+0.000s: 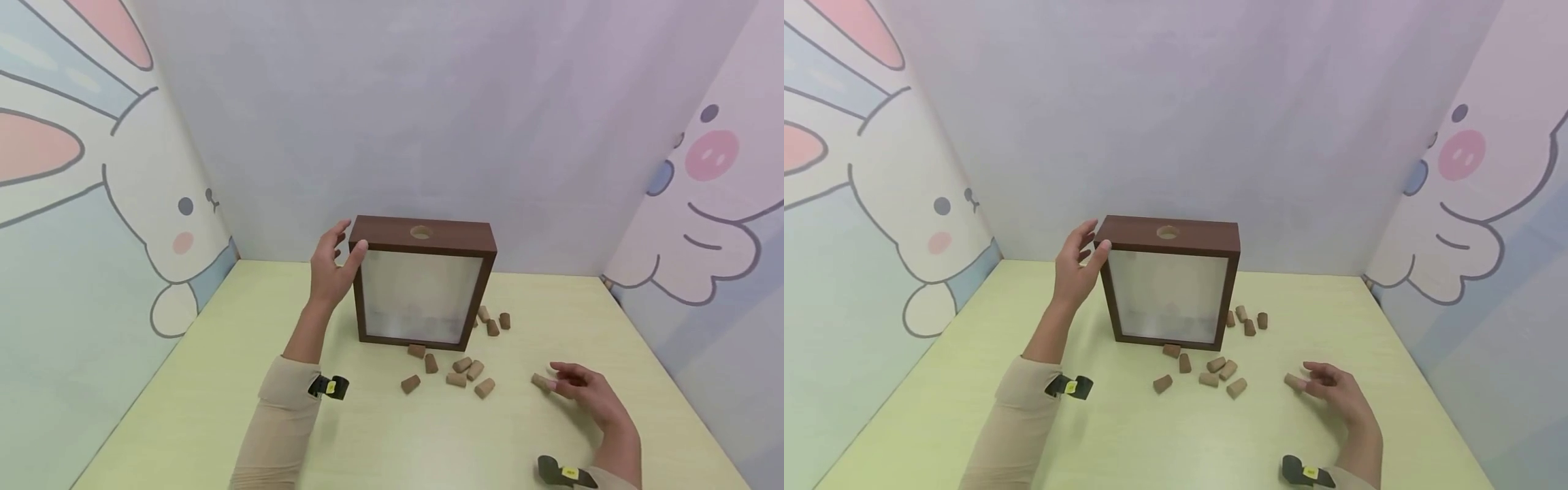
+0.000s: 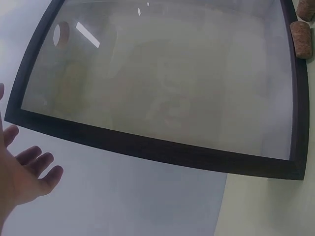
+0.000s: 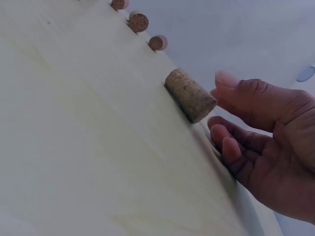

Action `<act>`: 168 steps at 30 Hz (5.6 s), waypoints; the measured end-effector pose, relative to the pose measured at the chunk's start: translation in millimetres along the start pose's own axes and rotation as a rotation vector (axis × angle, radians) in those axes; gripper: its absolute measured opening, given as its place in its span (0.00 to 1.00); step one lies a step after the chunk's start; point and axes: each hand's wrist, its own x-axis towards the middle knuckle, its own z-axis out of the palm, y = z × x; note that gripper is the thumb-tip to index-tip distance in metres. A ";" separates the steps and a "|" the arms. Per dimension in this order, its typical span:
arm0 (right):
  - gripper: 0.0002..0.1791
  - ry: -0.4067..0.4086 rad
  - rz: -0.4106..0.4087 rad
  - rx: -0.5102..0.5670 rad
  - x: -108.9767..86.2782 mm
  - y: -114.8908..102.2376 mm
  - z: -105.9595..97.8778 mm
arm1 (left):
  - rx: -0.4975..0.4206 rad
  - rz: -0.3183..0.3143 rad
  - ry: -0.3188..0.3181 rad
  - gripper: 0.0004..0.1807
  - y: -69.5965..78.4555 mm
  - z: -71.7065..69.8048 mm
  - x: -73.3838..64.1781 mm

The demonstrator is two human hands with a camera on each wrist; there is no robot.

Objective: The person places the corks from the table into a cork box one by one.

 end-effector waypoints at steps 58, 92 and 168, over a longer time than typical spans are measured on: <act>0.20 0.160 -0.286 0.146 1.0 -74.8 17.6 | -0.280 -0.159 -0.073 0.24 23.7 22.5 10.3; 0.15 0.478 -0.458 0.703 -4.2 -158.2 22.7 | -0.315 -0.129 -0.050 0.24 19.9 27.4 8.1; 0.14 -0.144 -0.421 0.560 68.0 -335.6 42.8 | -0.442 -0.137 -0.065 0.21 20.1 24.9 11.1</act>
